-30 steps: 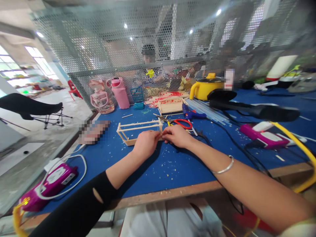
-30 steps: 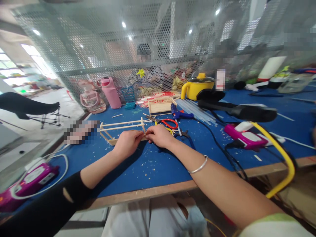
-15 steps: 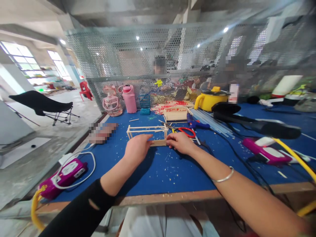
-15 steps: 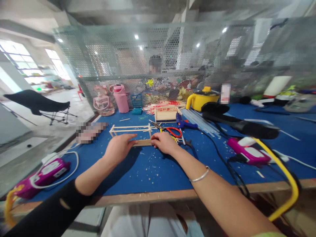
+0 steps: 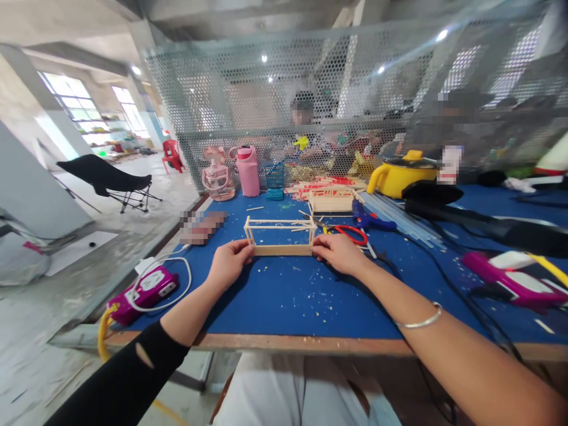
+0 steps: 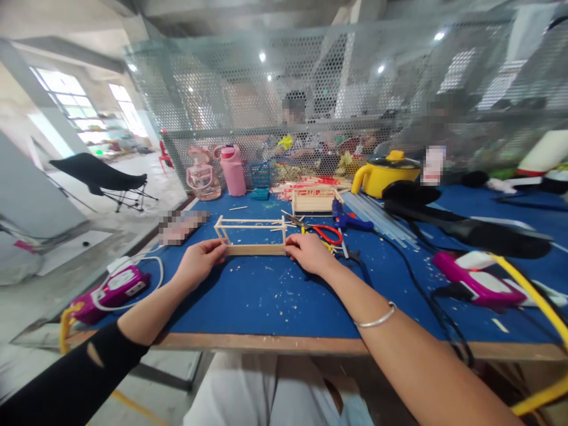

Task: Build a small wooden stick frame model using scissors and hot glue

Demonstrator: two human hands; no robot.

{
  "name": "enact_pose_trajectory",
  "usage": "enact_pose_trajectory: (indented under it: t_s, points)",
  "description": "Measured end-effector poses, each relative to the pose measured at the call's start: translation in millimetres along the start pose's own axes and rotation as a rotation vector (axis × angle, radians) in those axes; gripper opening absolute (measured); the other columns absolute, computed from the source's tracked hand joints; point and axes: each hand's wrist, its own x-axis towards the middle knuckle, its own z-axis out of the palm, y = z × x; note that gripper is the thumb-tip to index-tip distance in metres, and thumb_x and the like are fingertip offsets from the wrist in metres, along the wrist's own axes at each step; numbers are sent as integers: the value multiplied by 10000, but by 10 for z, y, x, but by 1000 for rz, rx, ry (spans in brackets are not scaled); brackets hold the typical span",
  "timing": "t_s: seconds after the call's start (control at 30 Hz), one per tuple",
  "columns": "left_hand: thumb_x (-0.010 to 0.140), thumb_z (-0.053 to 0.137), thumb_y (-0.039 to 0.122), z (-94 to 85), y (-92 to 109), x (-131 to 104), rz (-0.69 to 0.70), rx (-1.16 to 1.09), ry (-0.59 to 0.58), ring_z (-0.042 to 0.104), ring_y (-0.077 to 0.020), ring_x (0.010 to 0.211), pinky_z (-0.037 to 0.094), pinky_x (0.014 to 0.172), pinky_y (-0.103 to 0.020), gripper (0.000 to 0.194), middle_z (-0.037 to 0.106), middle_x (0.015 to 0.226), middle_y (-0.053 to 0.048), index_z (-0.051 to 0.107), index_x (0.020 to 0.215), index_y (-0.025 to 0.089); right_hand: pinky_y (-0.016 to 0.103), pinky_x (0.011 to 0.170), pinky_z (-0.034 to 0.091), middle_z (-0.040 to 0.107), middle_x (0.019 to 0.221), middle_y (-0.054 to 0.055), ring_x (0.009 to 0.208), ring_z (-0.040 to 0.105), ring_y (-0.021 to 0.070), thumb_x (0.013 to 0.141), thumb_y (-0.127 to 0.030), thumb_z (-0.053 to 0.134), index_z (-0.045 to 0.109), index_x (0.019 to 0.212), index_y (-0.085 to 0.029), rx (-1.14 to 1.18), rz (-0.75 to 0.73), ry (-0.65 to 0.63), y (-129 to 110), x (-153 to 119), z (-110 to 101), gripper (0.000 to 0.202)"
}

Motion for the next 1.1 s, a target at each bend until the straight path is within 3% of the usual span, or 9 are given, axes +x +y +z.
enact_pose_trajectory:
  t_s: [0.27, 0.57, 0.7, 0.9, 1.1]
  points:
    - [750, 572, 461, 10, -81, 15, 52, 116, 34, 583, -153, 596, 425, 583, -240, 377, 688, 684, -39, 713, 858, 128, 248, 547, 442, 643, 635, -2, 560, 625, 148, 793, -356, 534, 590, 769, -197, 73, 22, 44, -63, -21, 55, 171]
    - [757, 535, 369, 22, 76, -35, 148, 211, 41, 545, -152, 567, 358, 568, -240, 274, 630, 576, 3, 670, 640, 162, 242, 527, 443, 623, 611, -1, 522, 607, 141, 805, -302, 488, 569, 699, -200, 64, 33, 94, -104, -27, 106, 168]
    - [752, 554, 396, 18, 30, -19, 130, 161, 26, 548, -154, 566, 373, 564, -241, 286, 643, 597, -7, 698, 701, 154, 245, 526, 439, 599, 582, -9, 510, 597, 144, 804, -303, 485, 569, 690, -202, 61, 21, 108, -106, -35, 110, 173]
    - [736, 586, 464, 9, -105, 39, 62, 24, -39, 596, -165, 632, 445, 601, -247, 456, 705, 741, -55, 706, 1014, 123, 245, 526, 445, 604, 602, -2, 521, 596, 144, 813, -331, 477, 554, 714, -198, 98, 30, 130, -77, -43, 123, 183]
    - [736, 599, 492, 0, -74, 10, 38, 9, -89, 596, -167, 634, 440, 605, -253, 479, 702, 738, -57, 708, 1023, 125, 251, 523, 447, 617, 625, 2, 534, 597, 149, 808, -338, 480, 570, 745, -198, 112, 44, 138, -80, -43, 120, 178]
